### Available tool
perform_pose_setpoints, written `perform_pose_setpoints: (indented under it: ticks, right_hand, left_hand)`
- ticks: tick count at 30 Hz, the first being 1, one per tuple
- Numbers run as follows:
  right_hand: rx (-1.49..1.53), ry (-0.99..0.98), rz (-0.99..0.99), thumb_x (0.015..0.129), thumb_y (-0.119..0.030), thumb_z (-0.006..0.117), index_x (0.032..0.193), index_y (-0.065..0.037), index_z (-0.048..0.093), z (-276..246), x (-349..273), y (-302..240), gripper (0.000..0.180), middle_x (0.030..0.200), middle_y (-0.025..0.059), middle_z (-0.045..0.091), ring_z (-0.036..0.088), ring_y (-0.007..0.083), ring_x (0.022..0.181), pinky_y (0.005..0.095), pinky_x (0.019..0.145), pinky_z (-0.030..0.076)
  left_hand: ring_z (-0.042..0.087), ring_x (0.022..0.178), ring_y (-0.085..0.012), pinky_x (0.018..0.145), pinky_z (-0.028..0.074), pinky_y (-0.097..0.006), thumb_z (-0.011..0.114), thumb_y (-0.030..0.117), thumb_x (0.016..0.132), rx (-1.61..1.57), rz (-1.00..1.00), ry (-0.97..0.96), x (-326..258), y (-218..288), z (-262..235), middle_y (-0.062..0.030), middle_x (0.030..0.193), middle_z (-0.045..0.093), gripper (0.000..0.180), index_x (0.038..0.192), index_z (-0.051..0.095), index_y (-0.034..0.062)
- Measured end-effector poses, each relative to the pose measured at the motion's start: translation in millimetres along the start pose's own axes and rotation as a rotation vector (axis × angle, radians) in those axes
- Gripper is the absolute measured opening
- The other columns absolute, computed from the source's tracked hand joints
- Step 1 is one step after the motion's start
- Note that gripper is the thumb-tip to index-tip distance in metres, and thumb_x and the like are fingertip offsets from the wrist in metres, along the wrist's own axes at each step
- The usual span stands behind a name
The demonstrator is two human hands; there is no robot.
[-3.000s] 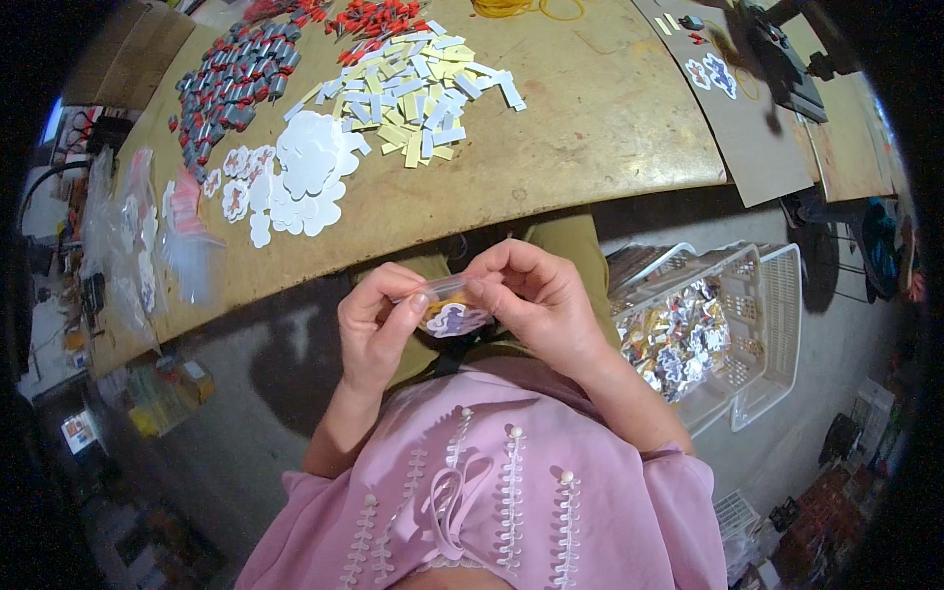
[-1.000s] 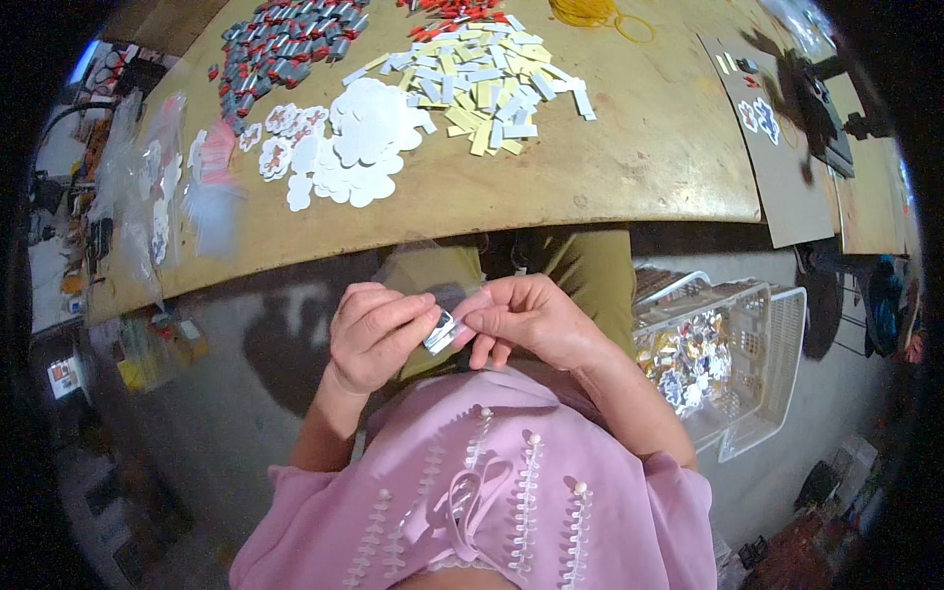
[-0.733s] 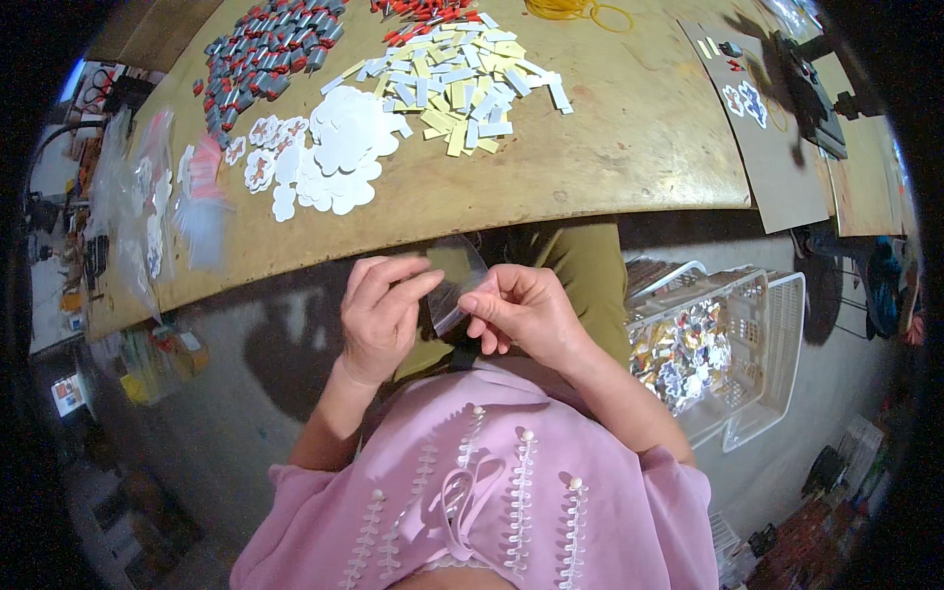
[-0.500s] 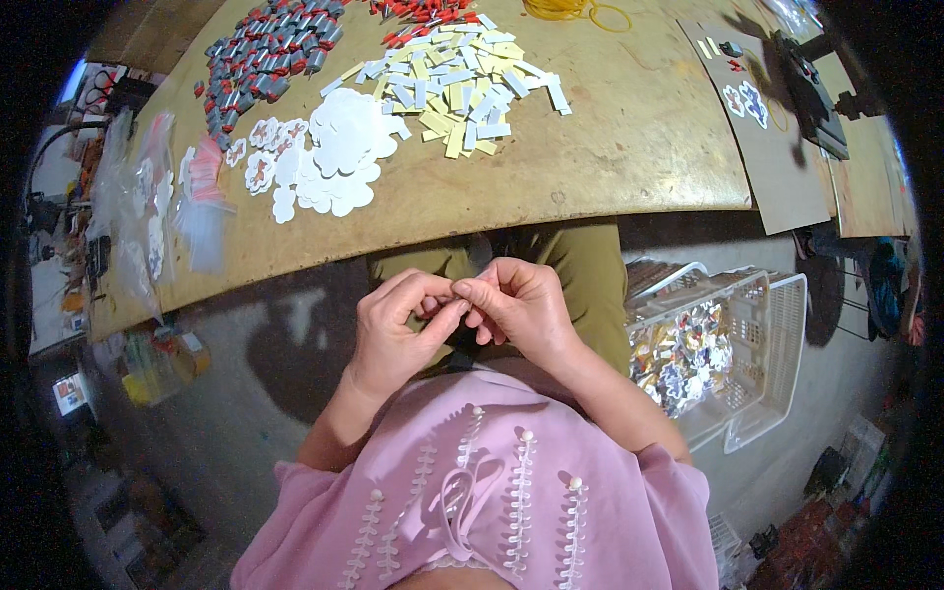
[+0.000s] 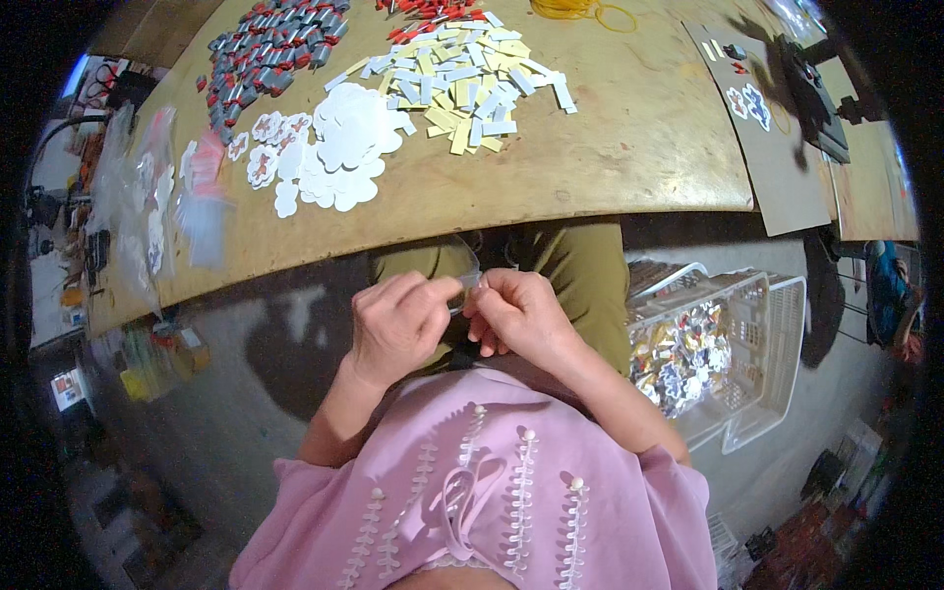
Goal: The person assembles small craft kits by placing white cutouts, yellow rectangular pieces, and yellow rubber bands into clear plastic bags. The person handles each item one at a time and seals the bags after filling them.
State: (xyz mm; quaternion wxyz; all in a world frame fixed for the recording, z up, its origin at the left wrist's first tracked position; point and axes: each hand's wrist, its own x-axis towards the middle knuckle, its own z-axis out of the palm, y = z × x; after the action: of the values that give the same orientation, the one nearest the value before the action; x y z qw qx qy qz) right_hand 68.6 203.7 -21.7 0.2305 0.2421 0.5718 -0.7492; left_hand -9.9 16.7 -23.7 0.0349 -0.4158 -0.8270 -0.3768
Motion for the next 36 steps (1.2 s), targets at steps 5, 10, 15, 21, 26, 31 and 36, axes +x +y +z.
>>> perform_pose_setpoints:
  ticks: [5,10,15,21,26,31,36]
  right_hand:
    - [-0.020,0.099,-0.050,0.109,-0.019,0.059,0.100,-0.002,0.068,-6,-4,4,0.021,0.078,0.0085,0.072,0.068,0.0156,0.059,0.0269,0.051,0.052]
    - [-0.973,0.174,-1.147,0.081,-0.007,0.084,0.119,-0.005,0.069,3,-16,-9,0.041,0.116,0.0126,0.071,0.074,0.0310,0.095,0.0383,0.072,0.063]
    - [-1.280,-0.079,-0.927,0.086,-0.013,0.069,0.118,-0.008,0.074,-5,-25,-23,0.033,0.111,0.0079,0.068,0.070,0.0259,0.100,0.0362,0.081,0.062]
    - [-1.218,-0.034,-0.997,0.084,-0.011,0.068,0.117,-0.005,0.074,-3,-23,-19,0.034,0.102,0.0079,0.063,0.065,0.0289,0.104,0.0400,0.088,0.058]
    - [-1.111,0.038,-0.981,0.084,-0.009,0.068,0.113,-0.005,0.074,-8,-22,-6,0.030,0.100,0.0089,0.062,0.065,0.0285,0.100,0.0399,0.085,0.057]
    - [-1.078,0.102,-1.000,0.083,-0.009,0.068,0.105,-0.005,0.071,-15,-20,-1,0.023,0.097,0.0097,0.062,0.065,0.0290,0.096,0.0394,0.085,0.057]
    - [-1.067,0.125,-1.045,0.082,-0.010,0.068,0.102,-0.005,0.071,-13,-15,-6,0.020,0.098,0.0097,0.062,0.065,0.0294,0.098,0.0405,0.086,0.056]
  left_hand:
    - [0.065,0.076,-0.0269,0.064,0.054,-0.041,0.079,0.016,0.088,-0.016,0.048,-0.162,-7,-3,-10,-0.0059,0.081,0.059,0.012,0.092,0.070,0.0096]
    - [0.064,0.076,-0.0259,0.067,0.055,-0.041,0.082,0.011,0.086,-0.065,0.089,-0.149,-12,-6,-29,-0.0049,0.082,0.059,0.014,0.094,0.072,0.0087]
    - [0.066,0.081,-0.0249,0.072,0.056,-0.039,0.083,0.014,0.087,-0.178,0.155,-0.302,2,-4,-55,-0.0046,0.086,0.065,0.012,0.094,0.074,0.0094]
    - [0.067,0.113,-0.0286,0.094,0.056,-0.043,0.084,0.012,0.088,0.198,0.084,0.018,69,-57,-83,-0.0080,0.121,0.074,0.021,0.108,0.079,0.0108]
    - [0.073,0.103,-0.0292,0.092,0.059,-0.039,0.088,0.017,0.085,0.042,-0.071,-0.058,105,-93,-85,-0.0093,0.112,0.075,0.027,0.108,0.079,0.0051]
    - [0.077,0.090,-0.0274,0.079,0.062,-0.036,0.083,0.009,0.091,0.154,-0.076,-0.041,109,-89,-91,-0.0127,0.109,0.078,0.019,0.108,0.079,0.0009]
    - [0.078,0.089,-0.0221,0.080,0.065,-0.033,0.081,0.007,0.092,-0.032,-0.177,-0.031,105,-81,-88,-0.0124,0.108,0.078,0.017,0.107,0.079,-0.0013]
